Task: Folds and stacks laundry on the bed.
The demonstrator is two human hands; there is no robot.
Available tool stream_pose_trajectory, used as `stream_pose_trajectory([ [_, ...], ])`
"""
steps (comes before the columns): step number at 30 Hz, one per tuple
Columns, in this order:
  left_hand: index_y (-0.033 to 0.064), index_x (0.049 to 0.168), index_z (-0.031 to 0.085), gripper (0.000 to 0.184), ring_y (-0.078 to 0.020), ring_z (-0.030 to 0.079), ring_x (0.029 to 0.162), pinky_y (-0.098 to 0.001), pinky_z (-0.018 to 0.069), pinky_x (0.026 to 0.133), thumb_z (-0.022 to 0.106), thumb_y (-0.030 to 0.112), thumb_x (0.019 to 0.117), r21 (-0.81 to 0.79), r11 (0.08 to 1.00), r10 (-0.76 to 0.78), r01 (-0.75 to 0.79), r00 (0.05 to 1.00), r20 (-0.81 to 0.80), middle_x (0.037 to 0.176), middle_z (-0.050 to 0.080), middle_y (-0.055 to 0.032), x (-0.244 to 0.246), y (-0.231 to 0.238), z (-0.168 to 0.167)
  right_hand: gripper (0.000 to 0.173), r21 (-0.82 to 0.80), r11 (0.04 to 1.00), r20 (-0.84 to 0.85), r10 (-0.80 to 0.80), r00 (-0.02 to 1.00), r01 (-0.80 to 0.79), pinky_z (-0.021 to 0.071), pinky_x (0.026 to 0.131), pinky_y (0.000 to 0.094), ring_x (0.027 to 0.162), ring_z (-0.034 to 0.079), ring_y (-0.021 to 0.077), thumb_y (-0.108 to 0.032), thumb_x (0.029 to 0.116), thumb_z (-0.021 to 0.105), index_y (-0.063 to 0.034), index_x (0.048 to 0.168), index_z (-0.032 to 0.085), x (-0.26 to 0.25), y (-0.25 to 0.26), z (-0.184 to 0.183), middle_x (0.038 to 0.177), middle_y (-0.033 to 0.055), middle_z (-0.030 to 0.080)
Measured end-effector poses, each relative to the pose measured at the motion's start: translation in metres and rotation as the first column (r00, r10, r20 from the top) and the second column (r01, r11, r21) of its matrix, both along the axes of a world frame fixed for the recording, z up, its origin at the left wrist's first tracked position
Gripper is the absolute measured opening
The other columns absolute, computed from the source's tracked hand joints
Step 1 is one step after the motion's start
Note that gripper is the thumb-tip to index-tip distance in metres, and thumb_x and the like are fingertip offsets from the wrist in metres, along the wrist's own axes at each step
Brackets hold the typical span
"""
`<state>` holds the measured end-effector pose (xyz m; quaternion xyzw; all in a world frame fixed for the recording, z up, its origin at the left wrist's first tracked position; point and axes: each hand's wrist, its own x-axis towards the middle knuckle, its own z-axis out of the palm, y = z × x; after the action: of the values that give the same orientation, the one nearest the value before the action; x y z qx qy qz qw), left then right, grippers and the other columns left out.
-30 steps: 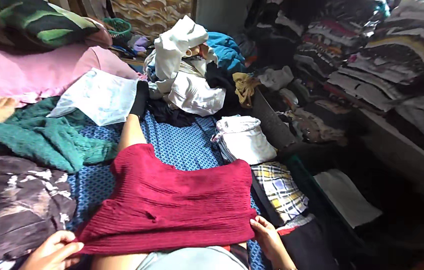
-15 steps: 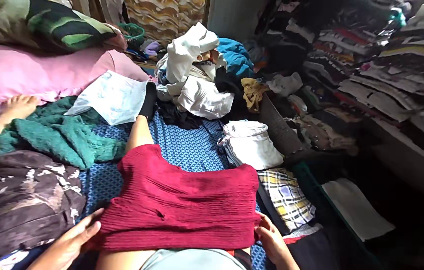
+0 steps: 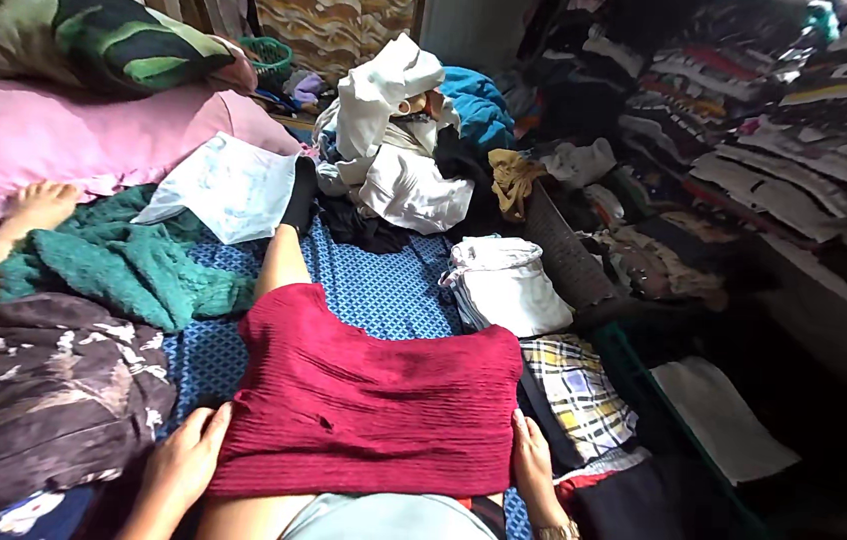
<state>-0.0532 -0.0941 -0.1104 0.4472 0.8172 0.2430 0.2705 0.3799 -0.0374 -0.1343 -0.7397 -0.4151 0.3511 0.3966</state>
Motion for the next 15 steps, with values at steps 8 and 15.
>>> stream_pose_trajectory([
  [8, -0.0181, 0.088, 0.058, 0.046, -0.0563, 0.062, 0.081, -0.0709, 0.0439, 0.074, 0.051, 0.024, 0.1063, 0.188, 0.98, -0.031, 0.065, 0.984, -0.176, 0.08, 0.06, -0.037, -0.009, -0.004, -0.007, 0.04, -0.013, 0.999, 0.176, 0.035, 0.984, -0.034, 0.0505, 0.073, 0.0393, 0.072, 0.06, 0.0159, -0.025, 0.1105, 0.043, 0.0043, 0.09, 0.062, 0.006, 0.005, -0.006, 0.075, 0.01, 0.06],
  [15, -0.0169, 0.087, 0.057, 0.06, -0.0538, 0.061, 0.073, -0.0692, 0.0436, 0.067, 0.045, 0.039, 0.1054, 0.31, 0.95, 0.047, 0.03, 0.97, -0.237, 0.075, 0.058, -0.0347, -0.024, -0.016, -0.003, 0.039, 0.017, 1.0, 0.213, 0.013, 0.977, -0.017, 0.0496, 0.069, 0.0415, 0.068, 0.059, 0.0167, -0.026, 0.109, 0.047, 0.0026, 0.085, 0.06, 0.011, 0.003, -0.001, 0.071, 0.0086, 0.059],
])
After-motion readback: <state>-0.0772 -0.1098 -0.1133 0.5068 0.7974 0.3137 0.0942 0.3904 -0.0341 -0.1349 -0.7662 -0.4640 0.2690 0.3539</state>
